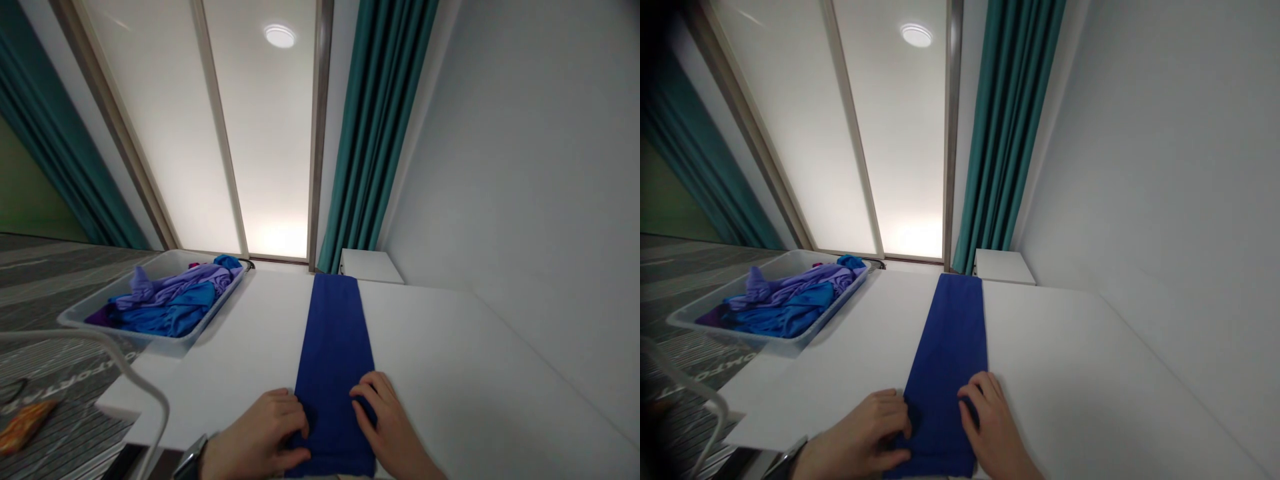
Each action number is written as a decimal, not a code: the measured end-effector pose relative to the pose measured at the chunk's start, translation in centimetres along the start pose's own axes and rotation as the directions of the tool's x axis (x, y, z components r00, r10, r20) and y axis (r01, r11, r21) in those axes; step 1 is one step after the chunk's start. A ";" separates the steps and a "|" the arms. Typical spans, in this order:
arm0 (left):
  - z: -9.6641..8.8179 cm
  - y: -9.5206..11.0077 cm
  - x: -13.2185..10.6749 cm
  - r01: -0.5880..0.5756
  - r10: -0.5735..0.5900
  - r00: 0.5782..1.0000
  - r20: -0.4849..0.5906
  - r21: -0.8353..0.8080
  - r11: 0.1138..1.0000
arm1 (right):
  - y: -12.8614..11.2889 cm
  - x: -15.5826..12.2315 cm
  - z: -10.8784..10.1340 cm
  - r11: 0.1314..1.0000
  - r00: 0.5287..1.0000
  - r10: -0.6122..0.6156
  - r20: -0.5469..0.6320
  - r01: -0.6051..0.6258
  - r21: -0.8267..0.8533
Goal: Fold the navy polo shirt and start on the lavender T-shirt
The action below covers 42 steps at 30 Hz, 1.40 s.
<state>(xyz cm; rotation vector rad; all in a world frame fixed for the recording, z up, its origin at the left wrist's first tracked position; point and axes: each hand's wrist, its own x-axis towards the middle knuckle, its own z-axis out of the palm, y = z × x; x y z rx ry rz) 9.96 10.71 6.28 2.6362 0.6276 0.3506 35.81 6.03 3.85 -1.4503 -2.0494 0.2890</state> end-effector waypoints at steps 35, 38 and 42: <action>-0.6 2.3 -0.4 -0.080 0.079 0.994 -0.070 -0.023 0.997 | 0.4 -2.8 2.3 0.894 0.907 -0.421 0.000 0.415 -0.168; -0.9 2.0 0.3 0.048 -0.066 0.993 -0.099 -0.179 0.983 | -0.4 -1.9 0.5 0.974 0.968 -0.221 0.117 0.226 -0.031; -1.8 2.3 1.4 0.181 -0.213 0.976 -0.055 -0.347 0.920 | -1.6 -0.5 -2.3 0.988 0.950 0.042 0.311 -0.086 0.126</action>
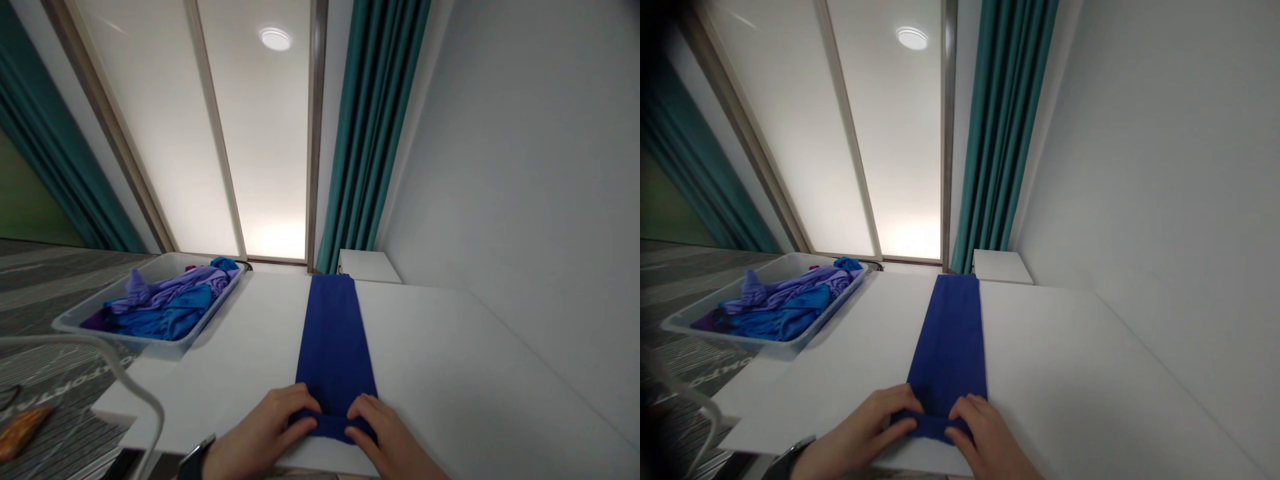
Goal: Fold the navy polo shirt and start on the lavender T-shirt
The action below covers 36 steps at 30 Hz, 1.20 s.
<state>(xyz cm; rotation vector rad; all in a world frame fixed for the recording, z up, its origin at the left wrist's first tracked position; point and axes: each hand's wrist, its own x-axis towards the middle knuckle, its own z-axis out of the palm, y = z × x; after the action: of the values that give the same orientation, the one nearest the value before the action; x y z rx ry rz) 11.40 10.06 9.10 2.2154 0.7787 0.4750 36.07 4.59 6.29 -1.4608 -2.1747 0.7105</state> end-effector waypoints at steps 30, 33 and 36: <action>-0.7 -6.3 7.8 0.210 -0.265 0.887 -0.377 -0.181 0.961 | 5.6 10.9 -4.1 0.975 0.984 0.066 -0.165 -0.099 -0.200; 0.0 -5.2 5.7 0.170 -0.220 0.900 -0.377 -0.160 0.972 | 5.5 8.4 -3.3 0.955 0.919 0.127 -0.373 -0.215 -0.205; 0.8 -4.6 4.2 0.131 -0.174 0.906 -0.387 -0.134 0.982 | 5.4 5.8 -1.8 0.946 0.869 0.184 -0.459 -0.284 -0.158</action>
<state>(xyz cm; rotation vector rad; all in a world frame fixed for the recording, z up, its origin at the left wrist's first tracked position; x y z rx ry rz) 13.22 14.96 5.64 1.9632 1.1029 0.8841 38.97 12.05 4.69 -1.8175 -1.7830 0.1769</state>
